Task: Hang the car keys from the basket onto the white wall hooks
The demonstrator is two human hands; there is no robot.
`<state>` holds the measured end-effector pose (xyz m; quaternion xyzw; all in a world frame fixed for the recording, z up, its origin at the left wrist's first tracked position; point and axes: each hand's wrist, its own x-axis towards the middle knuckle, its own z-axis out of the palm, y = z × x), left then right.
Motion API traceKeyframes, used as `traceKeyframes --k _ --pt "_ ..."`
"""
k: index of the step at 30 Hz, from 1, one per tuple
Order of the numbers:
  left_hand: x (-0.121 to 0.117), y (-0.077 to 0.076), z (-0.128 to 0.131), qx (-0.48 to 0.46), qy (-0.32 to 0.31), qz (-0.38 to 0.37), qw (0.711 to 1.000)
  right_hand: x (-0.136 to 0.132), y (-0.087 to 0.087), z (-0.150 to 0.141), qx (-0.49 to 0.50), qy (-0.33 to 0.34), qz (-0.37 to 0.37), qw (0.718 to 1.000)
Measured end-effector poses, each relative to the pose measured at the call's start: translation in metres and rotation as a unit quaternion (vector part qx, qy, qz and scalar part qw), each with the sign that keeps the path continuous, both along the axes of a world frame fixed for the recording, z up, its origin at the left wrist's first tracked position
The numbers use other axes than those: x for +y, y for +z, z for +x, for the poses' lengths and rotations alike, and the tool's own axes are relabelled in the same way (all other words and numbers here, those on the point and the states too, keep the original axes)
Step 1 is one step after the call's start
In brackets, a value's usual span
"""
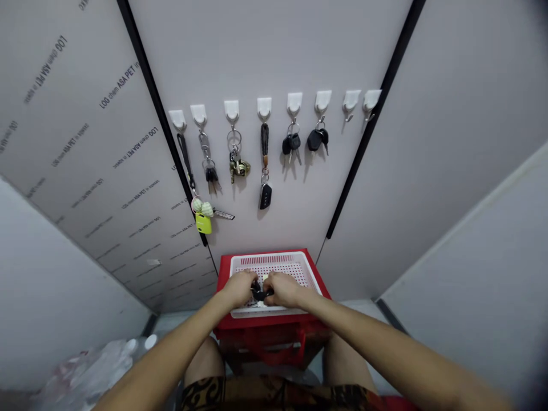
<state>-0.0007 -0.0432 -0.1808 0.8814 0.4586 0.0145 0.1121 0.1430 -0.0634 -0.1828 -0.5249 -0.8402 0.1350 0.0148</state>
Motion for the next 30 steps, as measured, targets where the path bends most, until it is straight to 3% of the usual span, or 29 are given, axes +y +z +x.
traceKeyframes --k 4,7,10,13,18,22,26,30 --pt "0.01 0.009 -0.006 -0.088 0.076 -0.039 0.992 0.005 0.002 0.013 0.003 -0.04 -0.03 0.999" --pt "0.015 0.021 -0.004 -0.174 0.113 -0.115 0.971 0.008 0.01 0.02 0.109 -0.057 -0.003 0.992" --pt "0.018 0.037 0.004 -0.252 0.101 -0.175 0.946 0.009 0.024 0.021 0.253 -0.049 0.031 0.966" --pt "0.021 0.054 0.014 -0.308 0.072 -0.207 0.926 0.01 0.04 0.018 0.327 -0.027 0.027 0.944" --pt "0.025 0.081 0.026 -0.37 0.062 -0.2 0.905 0.011 0.065 0.022 0.366 -0.066 0.115 0.921" --pt "0.027 0.104 0.036 -0.417 0.056 -0.214 0.881 0.013 0.083 0.03 0.405 -0.092 0.07 0.907" --pt "0.028 0.126 0.049 -0.484 0.042 -0.189 0.853 0.014 0.105 0.039 0.505 -0.124 0.022 0.854" --pt "0.03 0.143 0.065 -0.564 0.031 -0.157 0.81 0.02 0.136 0.052 0.562 -0.151 0.058 0.811"
